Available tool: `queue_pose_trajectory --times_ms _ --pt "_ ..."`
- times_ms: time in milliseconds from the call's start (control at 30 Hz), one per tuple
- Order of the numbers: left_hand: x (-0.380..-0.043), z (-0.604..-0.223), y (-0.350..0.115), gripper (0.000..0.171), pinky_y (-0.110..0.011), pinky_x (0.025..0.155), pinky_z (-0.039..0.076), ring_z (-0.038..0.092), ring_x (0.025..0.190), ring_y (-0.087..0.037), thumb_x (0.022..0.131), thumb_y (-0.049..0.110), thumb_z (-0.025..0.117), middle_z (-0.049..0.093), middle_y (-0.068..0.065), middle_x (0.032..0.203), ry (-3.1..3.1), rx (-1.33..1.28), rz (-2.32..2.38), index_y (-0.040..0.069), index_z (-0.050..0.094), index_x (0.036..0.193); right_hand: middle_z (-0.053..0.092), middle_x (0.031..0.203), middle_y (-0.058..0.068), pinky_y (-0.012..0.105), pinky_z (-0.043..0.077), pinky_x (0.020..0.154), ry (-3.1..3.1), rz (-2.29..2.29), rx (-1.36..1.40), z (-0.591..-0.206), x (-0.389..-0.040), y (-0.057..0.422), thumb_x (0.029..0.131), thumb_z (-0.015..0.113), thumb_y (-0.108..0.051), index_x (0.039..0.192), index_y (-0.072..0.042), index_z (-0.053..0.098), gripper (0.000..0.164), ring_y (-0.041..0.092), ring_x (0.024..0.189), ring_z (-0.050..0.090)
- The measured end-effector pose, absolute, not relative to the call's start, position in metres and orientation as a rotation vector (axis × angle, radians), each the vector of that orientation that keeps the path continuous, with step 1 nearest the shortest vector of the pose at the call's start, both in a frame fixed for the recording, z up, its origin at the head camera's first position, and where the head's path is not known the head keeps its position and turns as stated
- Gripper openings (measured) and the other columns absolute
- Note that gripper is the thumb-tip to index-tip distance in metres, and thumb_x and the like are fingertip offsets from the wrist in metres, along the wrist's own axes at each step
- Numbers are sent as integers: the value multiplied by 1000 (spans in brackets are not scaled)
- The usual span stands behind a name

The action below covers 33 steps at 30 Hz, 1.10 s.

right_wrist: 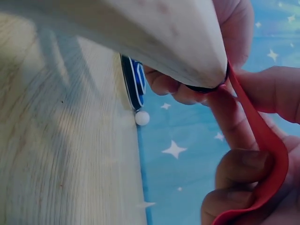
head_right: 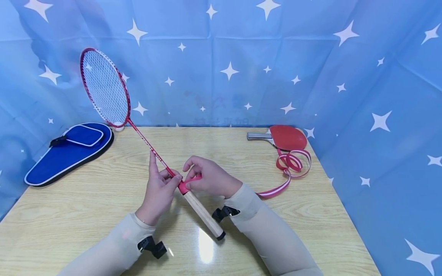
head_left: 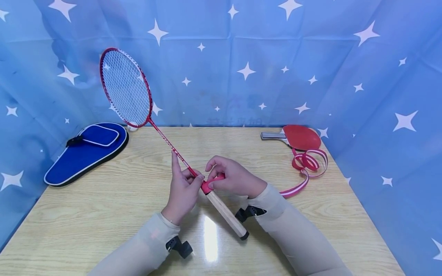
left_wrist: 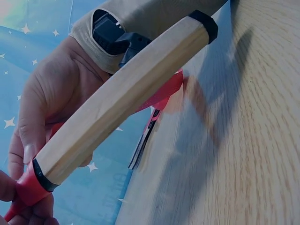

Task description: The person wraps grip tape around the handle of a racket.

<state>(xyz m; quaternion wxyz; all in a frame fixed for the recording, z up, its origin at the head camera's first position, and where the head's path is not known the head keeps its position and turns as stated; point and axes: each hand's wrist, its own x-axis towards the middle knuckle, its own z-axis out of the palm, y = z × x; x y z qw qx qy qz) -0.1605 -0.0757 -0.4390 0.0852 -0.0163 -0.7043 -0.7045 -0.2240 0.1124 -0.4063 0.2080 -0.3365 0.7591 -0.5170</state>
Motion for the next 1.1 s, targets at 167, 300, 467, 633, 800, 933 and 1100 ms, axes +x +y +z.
queue_pose_trajectory --times_ms 167,300,467,633,800,933,1100 --pt "-160 -439 -75 113 -24 68 57 64 72 -20 98 -7 62 66 -18 91 -2083 -71 -2119 37 -16 167 76 96 12 24 52 63 2114 -1461 -974 -404 -222 112 89 65 9 116 -2 55 32 40 69 68" --pt "-160 -439 -75 113 -24 66 56 62 71 -20 98 -6 62 66 -18 92 -2088 -77 -2121 36 -17 167 76 97 13 24 54 64 2115 -1468 -983 -402 -221 112 88 64 10 116 -3 55 32 43 73 69" --pt "-160 -438 -74 113 -24 67 56 61 72 -20 99 -6 62 65 -18 93 -2079 -67 -2135 37 -17 167 73 94 12 24 53 64 2131 -1455 -990 -405 -222 112 88 66 8 116 -3 55 31 21 65 65" --pt "-161 -439 -74 113 -24 67 55 62 74 -20 98 -7 62 65 -17 92 -2056 -62 -2150 37 -17 167 74 87 8 23 46 61 2136 -1414 -958 -406 -224 113 90 65 4 116 -2 54 29 14 63 58" --pt "-161 -440 -74 113 -22 65 53 62 73 -18 98 -8 61 64 -15 91 -2032 -78 -2151 33 -18 167 76 87 6 24 48 65 2132 -1365 -946 -405 -225 114 93 67 1 116 -2 54 27 14 68 60" --pt "-161 -440 -75 113 -22 65 53 62 73 -19 98 -8 60 64 -15 91 -2024 -85 -2153 33 -19 167 77 89 6 24 49 66 2136 -1354 -943 -405 -225 115 93 68 0 116 -3 54 27 14 69 62" --pt "-160 -439 -74 114 -24 68 56 63 74 -20 99 -6 62 64 -15 92 -2036 -73 -2150 38 -18 167 77 90 6 24 48 64 2153 -1380 -953 -405 -225 115 92 69 1 116 -4 55 29 14 66 60"
